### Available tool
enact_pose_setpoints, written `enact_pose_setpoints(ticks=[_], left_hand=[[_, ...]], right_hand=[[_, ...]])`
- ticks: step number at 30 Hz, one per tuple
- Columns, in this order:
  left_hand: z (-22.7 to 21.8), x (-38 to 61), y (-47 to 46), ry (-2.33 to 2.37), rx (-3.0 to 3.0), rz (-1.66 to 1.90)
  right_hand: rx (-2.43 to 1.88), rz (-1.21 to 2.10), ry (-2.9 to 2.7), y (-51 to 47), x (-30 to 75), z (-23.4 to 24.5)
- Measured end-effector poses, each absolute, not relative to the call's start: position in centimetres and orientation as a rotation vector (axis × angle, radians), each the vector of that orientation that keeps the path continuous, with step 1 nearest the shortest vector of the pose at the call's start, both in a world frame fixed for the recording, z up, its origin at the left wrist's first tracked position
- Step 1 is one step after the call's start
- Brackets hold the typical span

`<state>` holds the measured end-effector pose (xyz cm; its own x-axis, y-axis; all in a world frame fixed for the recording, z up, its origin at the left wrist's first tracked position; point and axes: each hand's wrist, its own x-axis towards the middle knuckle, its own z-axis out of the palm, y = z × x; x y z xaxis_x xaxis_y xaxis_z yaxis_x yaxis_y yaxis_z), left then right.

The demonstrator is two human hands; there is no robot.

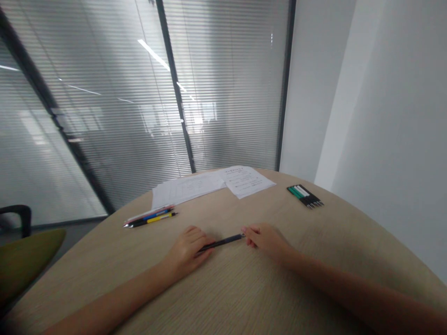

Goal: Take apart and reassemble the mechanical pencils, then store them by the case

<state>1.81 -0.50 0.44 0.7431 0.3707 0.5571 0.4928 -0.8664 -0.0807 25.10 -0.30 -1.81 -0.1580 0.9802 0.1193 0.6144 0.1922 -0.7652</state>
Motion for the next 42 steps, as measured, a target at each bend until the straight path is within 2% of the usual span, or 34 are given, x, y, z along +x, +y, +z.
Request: enact_pose_setpoints(ticks=[13, 28, 42], left_hand=[[0.28, 1.88, -0.62, -0.703, -2.669, -0.793], [0.46, 1.72, -0.63, -0.684, -2.623, -0.817], [0.58, 1.84, -0.25, -0.882, -2.727, -0.9]], right_hand=[[-1.356, 0.673, -1.95, -0.68, 25.06, -1.19], [-1.389, 0.782, -1.901, -0.58, 25.04, -1.59], [-1.147, 0.991, -1.738, -0.6, 24.83, -1.68]])
